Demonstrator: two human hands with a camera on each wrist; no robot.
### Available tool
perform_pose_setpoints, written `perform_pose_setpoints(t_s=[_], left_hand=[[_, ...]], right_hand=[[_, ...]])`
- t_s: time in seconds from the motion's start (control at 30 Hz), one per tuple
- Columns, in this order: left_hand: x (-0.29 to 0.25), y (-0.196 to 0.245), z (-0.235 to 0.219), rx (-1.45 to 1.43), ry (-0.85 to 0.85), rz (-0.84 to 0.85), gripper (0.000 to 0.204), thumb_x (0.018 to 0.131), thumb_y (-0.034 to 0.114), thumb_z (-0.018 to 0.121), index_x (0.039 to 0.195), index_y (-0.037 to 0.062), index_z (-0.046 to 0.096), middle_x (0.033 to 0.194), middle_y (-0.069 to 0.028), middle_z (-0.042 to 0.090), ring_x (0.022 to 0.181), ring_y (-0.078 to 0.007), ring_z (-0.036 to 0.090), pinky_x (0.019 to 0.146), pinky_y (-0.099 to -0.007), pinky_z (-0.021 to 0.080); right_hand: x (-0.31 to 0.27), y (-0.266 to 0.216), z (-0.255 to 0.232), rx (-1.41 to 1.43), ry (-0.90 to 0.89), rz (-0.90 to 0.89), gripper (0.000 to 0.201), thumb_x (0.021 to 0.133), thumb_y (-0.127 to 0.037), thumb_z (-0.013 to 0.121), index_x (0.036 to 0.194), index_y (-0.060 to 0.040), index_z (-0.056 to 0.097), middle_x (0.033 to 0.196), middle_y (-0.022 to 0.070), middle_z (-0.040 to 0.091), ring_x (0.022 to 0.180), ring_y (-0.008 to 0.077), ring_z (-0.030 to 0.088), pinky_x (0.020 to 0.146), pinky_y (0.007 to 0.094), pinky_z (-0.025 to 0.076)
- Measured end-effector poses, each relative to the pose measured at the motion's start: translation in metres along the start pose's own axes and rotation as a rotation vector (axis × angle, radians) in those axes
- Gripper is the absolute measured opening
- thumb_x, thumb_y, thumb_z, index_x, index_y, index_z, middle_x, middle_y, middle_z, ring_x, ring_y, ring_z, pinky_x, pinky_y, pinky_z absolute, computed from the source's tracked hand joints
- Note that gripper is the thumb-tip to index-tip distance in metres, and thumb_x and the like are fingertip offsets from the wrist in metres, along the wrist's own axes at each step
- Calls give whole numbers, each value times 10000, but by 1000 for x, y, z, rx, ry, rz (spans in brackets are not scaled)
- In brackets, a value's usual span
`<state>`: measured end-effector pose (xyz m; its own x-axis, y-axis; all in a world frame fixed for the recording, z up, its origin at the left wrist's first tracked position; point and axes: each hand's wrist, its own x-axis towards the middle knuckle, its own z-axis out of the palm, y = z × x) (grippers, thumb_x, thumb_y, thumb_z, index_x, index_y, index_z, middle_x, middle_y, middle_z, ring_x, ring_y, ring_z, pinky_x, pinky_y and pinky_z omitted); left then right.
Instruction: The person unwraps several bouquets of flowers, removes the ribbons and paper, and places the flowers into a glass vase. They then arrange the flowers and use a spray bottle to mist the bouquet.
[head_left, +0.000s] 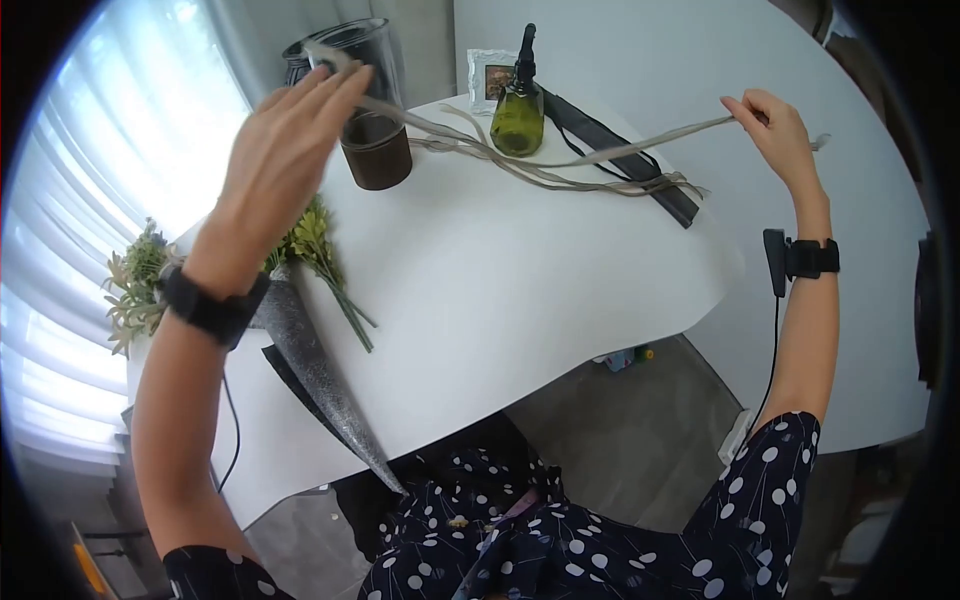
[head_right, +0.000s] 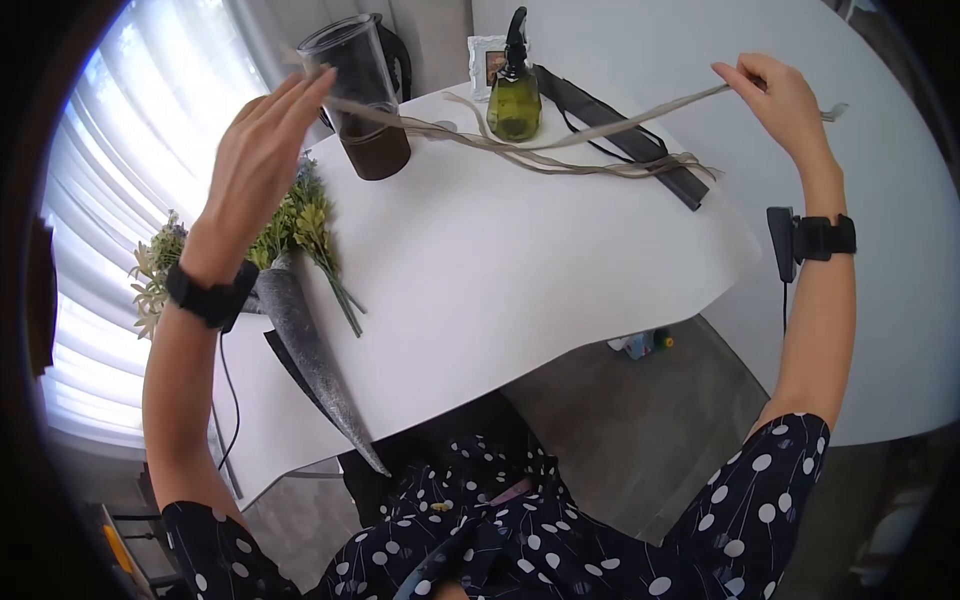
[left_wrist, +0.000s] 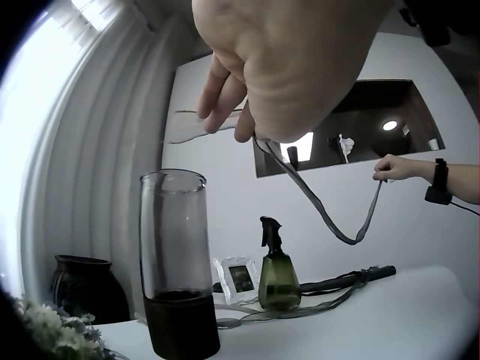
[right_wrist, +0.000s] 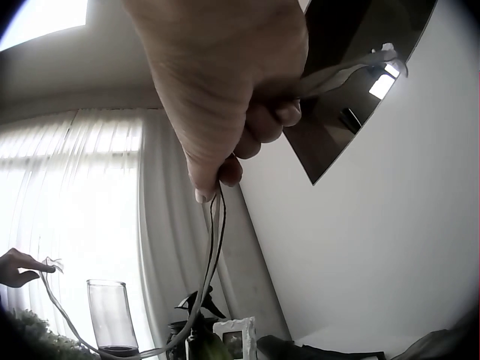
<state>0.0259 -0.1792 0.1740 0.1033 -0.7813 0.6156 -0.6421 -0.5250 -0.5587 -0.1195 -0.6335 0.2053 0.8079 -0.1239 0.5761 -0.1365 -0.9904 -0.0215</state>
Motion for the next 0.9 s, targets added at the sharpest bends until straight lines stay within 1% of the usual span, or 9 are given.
perform_pose_setpoints(t_s=[0.07,0.23,0.3,0.47,0.57,0.63,0.8,0.83,0.9], left_hand=[[27,26,23,-2,-130,-39,486,763,-59,527,1245,-35,471,1270,-154,531,1188,-294,499,972,-369,416],[45,56,120,37,-258,-48,472,753,-14,527,1217,-76,472,1199,-160,547,1185,-281,468,972,-348,397],[40,67,146,48,-433,-86,481,750,23,548,1214,-78,471,1183,-170,546,1185,-283,464,964,-355,404],[11,70,209,-33,-458,-76,388,836,116,494,1180,-61,514,1152,-212,581,1194,-323,474,938,-411,405],[3,76,210,-46,-612,-147,530,826,80,470,1346,6,393,1020,-234,634,1137,-387,505,936,-419,416],[-1,71,215,-123,-554,-113,538,823,66,466,1352,9,385,970,-236,642,1098,-399,525,903,-419,440],[17,56,154,-479,-520,-157,317,847,34,448,1152,21,533,803,-199,629,895,-355,597,729,-425,493],[15,49,141,-532,-468,-204,258,902,116,481,1144,55,546,926,-174,636,857,-345,603,745,-434,485],[3,35,109,-649,-299,-256,217,898,132,513,1077,28,577,888,-155,645,779,-334,603,708,-399,487]], right_hand=[[-9,0,14,-40,105,-98,398,873,-336,593,664,-12,496,590,61,416,535,169,371,512,305,303],[2,9,49,-70,131,-213,326,841,-303,634,686,-30,549,655,80,508,602,270,465,560,361,387],[1,12,63,-106,138,-252,315,844,-295,631,689,-32,556,650,82,505,605,272,471,565,360,390],[7,24,109,-155,23,-349,277,854,-276,612,710,-40,595,678,85,521,638,274,504,603,367,411],[7,34,151,-168,-83,-329,261,861,-279,594,740,-51,631,744,85,561,699,270,544,659,383,438],[6,36,178,-155,167,-369,257,866,-294,578,774,-66,653,807,89,590,763,265,572,709,391,455],[22,-57,170,87,72,-354,255,869,-303,570,787,-76,651,810,70,608,771,264,587,672,385,469],[23,-80,167,171,59,-364,245,867,-301,573,781,-83,646,800,63,609,756,265,589,641,383,470],[21,-129,154,276,-11,-379,234,864,-292,579,774,-84,638,773,61,603,721,267,585,610,377,463]])
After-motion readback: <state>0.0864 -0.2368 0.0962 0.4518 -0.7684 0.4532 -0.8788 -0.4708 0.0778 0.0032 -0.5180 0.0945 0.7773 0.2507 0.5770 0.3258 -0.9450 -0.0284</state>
